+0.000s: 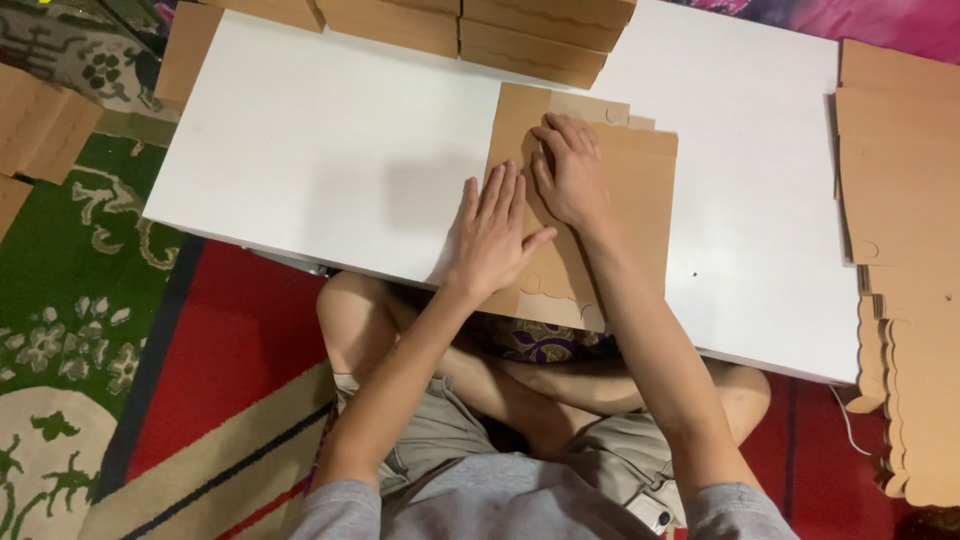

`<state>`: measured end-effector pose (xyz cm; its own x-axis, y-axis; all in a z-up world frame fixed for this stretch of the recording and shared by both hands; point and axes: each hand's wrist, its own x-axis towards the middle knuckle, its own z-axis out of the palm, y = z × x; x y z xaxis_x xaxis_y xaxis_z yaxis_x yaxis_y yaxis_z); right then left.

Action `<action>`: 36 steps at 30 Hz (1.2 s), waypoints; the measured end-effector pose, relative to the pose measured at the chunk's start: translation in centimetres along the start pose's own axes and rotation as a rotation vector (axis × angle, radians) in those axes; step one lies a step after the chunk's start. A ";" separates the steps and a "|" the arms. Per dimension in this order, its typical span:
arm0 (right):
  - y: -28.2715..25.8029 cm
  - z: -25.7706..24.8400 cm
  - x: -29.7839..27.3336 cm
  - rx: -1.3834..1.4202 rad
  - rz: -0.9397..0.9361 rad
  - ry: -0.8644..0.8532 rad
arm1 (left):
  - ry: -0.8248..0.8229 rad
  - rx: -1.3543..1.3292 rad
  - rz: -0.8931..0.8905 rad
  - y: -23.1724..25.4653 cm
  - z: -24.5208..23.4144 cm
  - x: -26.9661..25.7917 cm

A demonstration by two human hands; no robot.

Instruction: The person folds a cardboard sheet into a box by hand, tucking in the side flaps and closing the lid. Then, they pick up a second cardboard sheet and smooth it out on the table.

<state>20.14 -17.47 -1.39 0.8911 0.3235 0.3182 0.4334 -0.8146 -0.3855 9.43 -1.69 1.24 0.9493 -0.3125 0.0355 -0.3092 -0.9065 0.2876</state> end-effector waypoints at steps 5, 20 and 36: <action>-0.2 -0.3 -0.3 0.036 0.029 -0.058 | 0.080 -0.002 0.044 0.8 1.9 -5.0; -0.6 -0.1 -0.3 -0.008 0.027 -0.015 | -0.044 0.034 -0.002 -0.9 0.9 0.9; 0.4 0.2 -0.4 0.062 -0.121 0.075 | 0.085 0.233 0.015 -0.7 2.7 1.4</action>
<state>19.96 -17.88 -1.82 0.8205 0.3788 0.4282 0.5464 -0.7398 -0.3927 10.78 -2.27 -1.52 0.9428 -0.3104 0.1215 -0.3189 -0.9460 0.0580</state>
